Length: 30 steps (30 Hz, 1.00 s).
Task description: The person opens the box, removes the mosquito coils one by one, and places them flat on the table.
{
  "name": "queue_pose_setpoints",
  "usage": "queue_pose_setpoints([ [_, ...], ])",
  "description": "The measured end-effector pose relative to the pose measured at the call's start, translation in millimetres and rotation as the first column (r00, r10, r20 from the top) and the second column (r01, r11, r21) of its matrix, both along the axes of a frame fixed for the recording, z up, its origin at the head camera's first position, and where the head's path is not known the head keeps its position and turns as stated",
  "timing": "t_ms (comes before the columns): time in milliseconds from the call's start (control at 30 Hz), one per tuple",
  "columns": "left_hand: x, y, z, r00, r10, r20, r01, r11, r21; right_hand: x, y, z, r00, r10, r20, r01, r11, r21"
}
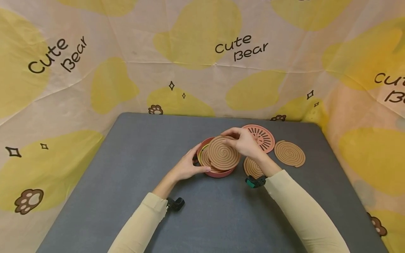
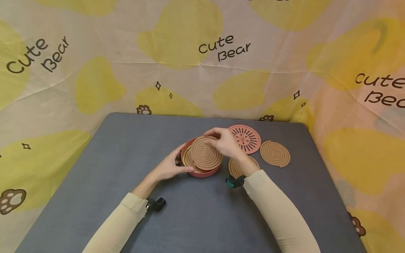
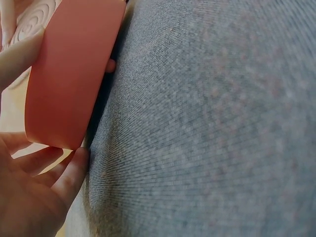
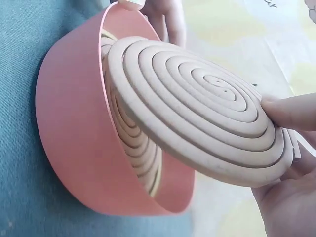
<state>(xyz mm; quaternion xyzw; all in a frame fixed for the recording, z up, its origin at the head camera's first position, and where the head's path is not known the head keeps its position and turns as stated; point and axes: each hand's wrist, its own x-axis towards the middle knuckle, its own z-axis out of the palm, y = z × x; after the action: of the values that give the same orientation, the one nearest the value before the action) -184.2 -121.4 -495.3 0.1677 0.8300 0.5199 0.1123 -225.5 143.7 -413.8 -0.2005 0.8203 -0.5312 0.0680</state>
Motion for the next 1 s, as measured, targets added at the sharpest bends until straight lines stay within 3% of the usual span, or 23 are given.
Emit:
queue_pose_setpoints([
  [533,-0.9,2.2,-0.8,1.000,0.010,0.017,-0.009,1.000,-0.024,16.1,65.0,11.5,0.990,-0.141,-0.029,0.138,0.986,-0.089],
  [1000,-1.5,1.5,-0.4,0.999,0.019,0.029,-0.018,0.999,-0.031,32.6,135.3,5.6,0.942,-0.335,-0.012,0.334,0.942,-0.010],
])
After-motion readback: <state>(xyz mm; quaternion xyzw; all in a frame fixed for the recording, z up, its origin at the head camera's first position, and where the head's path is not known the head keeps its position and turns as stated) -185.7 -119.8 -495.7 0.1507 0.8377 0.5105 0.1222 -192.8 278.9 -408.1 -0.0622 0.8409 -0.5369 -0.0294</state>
